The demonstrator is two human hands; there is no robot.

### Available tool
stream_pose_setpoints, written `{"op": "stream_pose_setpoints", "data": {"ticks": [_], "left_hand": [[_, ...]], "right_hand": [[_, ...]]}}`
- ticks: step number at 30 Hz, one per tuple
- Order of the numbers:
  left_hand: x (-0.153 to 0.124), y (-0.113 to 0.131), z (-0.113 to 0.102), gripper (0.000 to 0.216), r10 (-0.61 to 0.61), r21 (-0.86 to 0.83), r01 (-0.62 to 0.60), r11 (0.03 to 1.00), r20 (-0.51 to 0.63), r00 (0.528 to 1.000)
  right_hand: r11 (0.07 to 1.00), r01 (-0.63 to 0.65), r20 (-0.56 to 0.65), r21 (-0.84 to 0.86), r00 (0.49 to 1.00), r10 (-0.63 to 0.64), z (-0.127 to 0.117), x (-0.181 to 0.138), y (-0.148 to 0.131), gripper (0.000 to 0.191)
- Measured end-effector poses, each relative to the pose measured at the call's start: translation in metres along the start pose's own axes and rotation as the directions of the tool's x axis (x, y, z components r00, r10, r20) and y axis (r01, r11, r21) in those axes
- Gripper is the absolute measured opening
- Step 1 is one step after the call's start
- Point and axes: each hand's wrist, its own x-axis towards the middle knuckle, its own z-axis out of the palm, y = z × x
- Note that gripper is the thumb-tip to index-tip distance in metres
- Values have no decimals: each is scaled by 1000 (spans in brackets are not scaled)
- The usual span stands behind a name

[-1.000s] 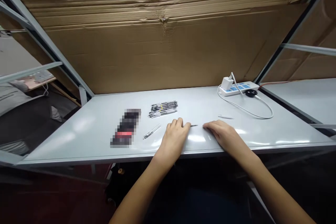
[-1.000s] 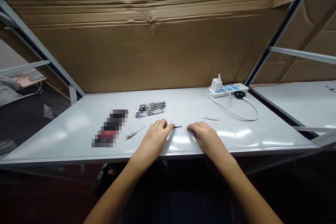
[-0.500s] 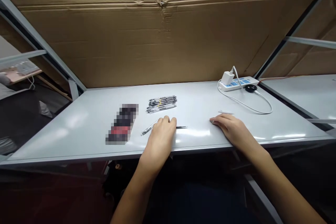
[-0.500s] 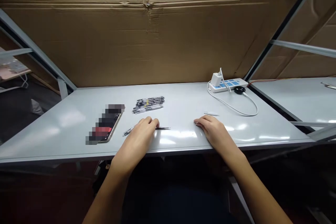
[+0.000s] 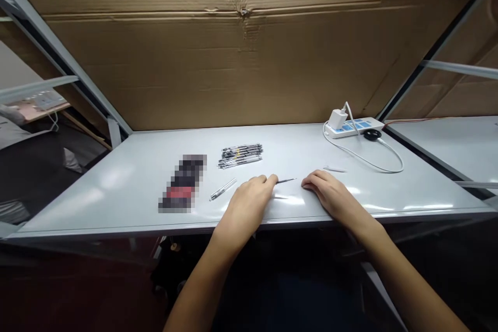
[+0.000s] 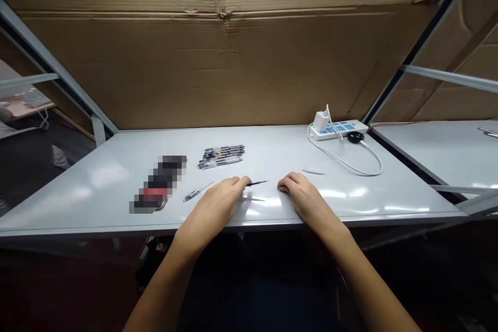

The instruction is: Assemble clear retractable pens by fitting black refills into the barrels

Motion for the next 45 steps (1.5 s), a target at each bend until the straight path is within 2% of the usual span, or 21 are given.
{"op": "stream_pose_setpoints", "data": {"ticks": [3,5,7,9,11,15,21,29,32,36,42,45], "left_hand": [[8,-5,12,54,54,-81,-53,995,13,998],[13,-7,22,52,87,-112,-87,990,-3,996],[16,-7,32,47,97,-123,-102,987,-48,994],[18,-7,40,44,87,-127,-99,987,-92,992],[19,-6,45,45,72,-132,-87,987,-115,991],[18,-5,45,47,53,-128,-71,989,-140,989],[17,-2,42,46,64,-74,-75,994,-135,989],[18,-3,45,47,58,-51,-65,997,-120,991],[18,-2,45,45,40,-37,-45,998,-124,991],[17,-1,44,41,61,-19,-64,998,-123,991],[18,-1,41,34,153,41,-150,988,-102,983],[18,-2,44,40,187,56,-182,982,-104,977]], "right_hand": [[980,-34,-55,197,997,45,0,0,-4,22],[910,-114,-87,398,983,161,-1,0,-6,22],[810,-184,-71,557,961,267,-2,0,-7,27],[739,-217,-38,638,949,312,-3,1,-7,33],[708,-234,-35,666,939,343,-4,2,-6,38],[692,-255,-39,676,925,379,-7,3,-6,41],[739,-209,-6,640,961,277,-9,2,-10,36],[691,-261,-34,674,923,382,-6,0,-3,37],[725,-279,-27,630,925,380,-7,0,-4,37],[779,-246,-20,577,949,315,-7,0,-6,32],[840,-208,18,501,973,230,-5,0,-6,30],[866,-177,23,468,982,189,-5,-1,-7,29]]}}
